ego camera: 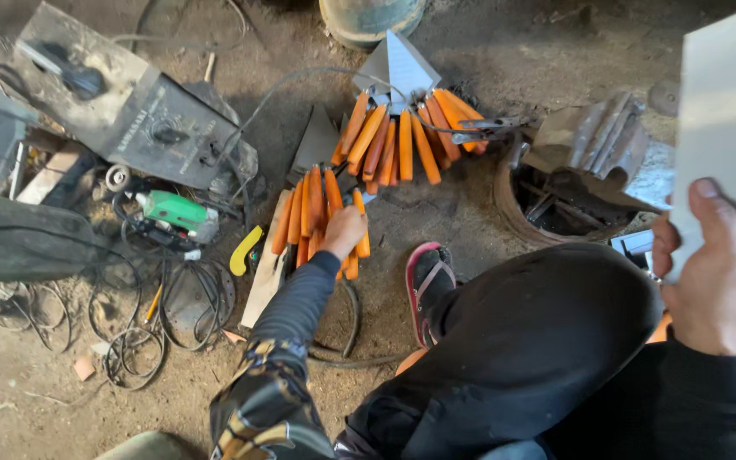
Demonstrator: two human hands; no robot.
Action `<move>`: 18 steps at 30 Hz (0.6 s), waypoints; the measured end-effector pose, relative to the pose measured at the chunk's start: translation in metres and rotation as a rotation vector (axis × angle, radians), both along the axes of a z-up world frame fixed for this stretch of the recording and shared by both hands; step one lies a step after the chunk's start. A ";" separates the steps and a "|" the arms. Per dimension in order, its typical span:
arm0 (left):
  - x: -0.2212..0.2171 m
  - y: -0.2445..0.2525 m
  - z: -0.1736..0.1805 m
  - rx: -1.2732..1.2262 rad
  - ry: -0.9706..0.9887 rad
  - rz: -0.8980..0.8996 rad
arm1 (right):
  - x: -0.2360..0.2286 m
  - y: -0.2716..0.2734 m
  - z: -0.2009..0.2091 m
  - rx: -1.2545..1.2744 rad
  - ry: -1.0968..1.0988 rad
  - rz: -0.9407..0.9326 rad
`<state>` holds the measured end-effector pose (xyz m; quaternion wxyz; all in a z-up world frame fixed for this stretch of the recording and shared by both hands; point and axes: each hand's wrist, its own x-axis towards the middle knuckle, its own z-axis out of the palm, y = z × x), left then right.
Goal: The person sits on the ground and repeatedly hammers the metal tang of a trowel into a wooden handle using a metal block. They pick up a trowel, position it, strike it several times, and then place it aside before repeating the process with another trowel.
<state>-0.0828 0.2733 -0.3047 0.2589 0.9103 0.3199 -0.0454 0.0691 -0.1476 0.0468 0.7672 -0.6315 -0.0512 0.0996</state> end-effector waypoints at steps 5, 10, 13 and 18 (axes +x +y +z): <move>0.034 -0.019 -0.012 0.071 0.052 0.103 | 0.011 -0.007 -0.003 -0.070 0.093 -0.146; 0.037 -0.024 -0.007 0.079 0.197 -0.035 | 0.025 -0.004 -0.024 -0.023 -0.100 -0.158; 0.024 -0.036 -0.004 0.084 -0.198 -0.126 | 0.038 -0.020 -0.031 0.014 -0.075 -0.172; -0.021 -0.010 0.019 -0.248 0.202 -0.176 | 0.043 -0.055 -0.040 -0.044 -0.005 -0.216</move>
